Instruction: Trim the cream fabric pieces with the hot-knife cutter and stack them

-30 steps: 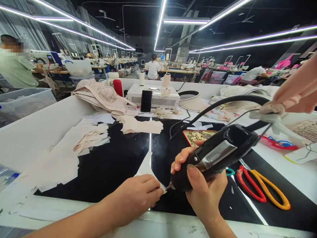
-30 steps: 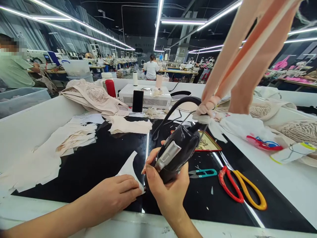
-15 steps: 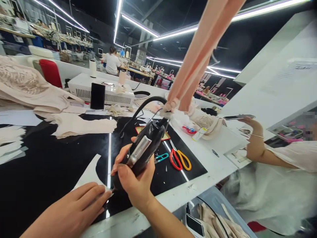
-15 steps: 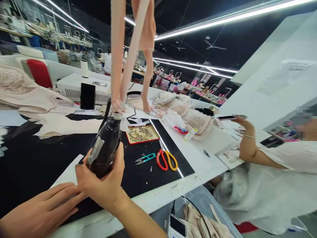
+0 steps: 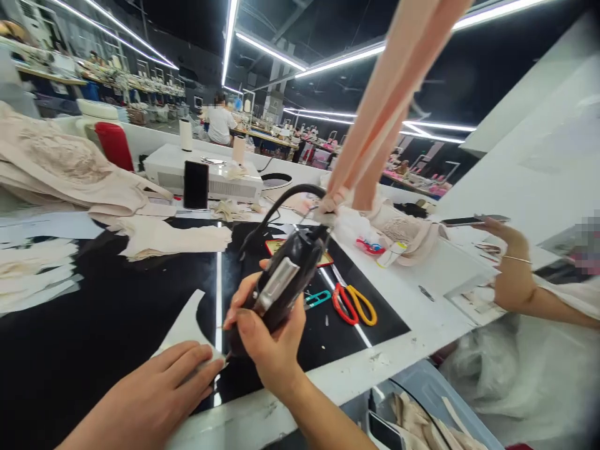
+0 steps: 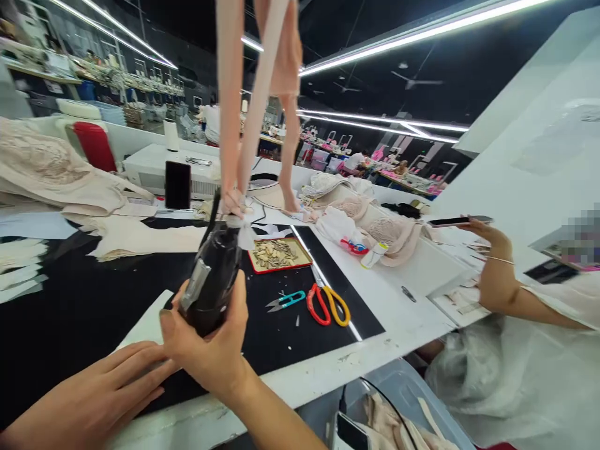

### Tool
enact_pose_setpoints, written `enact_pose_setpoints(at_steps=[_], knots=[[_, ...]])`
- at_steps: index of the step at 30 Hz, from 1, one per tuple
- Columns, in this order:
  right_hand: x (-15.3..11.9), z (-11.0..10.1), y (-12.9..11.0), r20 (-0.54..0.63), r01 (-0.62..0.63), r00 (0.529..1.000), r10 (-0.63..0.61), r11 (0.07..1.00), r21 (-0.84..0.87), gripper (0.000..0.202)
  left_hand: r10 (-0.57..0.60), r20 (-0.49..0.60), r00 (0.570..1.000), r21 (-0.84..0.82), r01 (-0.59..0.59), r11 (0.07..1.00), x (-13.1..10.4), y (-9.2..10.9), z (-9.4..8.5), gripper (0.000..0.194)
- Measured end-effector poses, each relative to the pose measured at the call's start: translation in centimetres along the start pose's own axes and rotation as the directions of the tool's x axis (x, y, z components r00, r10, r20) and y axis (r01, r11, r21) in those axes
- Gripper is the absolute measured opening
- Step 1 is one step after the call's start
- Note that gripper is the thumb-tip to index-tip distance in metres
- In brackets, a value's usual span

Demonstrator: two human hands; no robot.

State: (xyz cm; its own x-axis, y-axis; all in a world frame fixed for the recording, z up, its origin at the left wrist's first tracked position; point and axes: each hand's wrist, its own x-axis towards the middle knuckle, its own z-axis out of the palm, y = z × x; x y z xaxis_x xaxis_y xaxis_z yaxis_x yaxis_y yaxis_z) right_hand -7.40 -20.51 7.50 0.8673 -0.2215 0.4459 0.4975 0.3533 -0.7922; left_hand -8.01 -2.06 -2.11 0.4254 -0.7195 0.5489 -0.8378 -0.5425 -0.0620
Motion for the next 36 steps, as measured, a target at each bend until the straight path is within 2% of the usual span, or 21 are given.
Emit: enact_pose_setpoints(at_steps=[2, 7, 18, 27, 36], knots=[[-0.4, -0.2, 0.0, -0.014, 0.054, 0.998, -0.053, 0.999, 0.004, 0.040, 0.058, 0.041, 0.997, -0.009, -0.058, 0.998, 0.9, 0.3, -1.2, 0.036], [-0.8, -0.9, 0.6, 0.015, 0.092, 0.996, -0.092, 0.996, 0.007, 0.041, 0.011, 0.080, 0.997, -0.044, -0.007, 0.999, 1.3, 0.6, -2.3, 0.017], [-0.7, -1.6, 0.7, 0.051, 0.092, 0.995, -0.090, 0.995, -0.043, 0.038, -0.061, 0.087, 0.994, -0.081, 0.068, 0.994, 0.9, 0.8, -2.5, 0.020], [0.5, -0.4, 0.9, -0.049, 0.074, 0.996, -0.076, 0.997, -0.036, 0.042, -0.069, 0.107, 0.992, -0.102, 0.079, 0.992, 0.7, 0.8, -2.6, 0.030], [0.9, 0.2, 1.7, -0.031, 0.059, 0.998, -0.061, 0.997, -0.045, 0.043, -0.082, 0.096, 0.992, -0.145, 0.095, 0.985, 0.5, 0.7, -2.3, 0.033]])
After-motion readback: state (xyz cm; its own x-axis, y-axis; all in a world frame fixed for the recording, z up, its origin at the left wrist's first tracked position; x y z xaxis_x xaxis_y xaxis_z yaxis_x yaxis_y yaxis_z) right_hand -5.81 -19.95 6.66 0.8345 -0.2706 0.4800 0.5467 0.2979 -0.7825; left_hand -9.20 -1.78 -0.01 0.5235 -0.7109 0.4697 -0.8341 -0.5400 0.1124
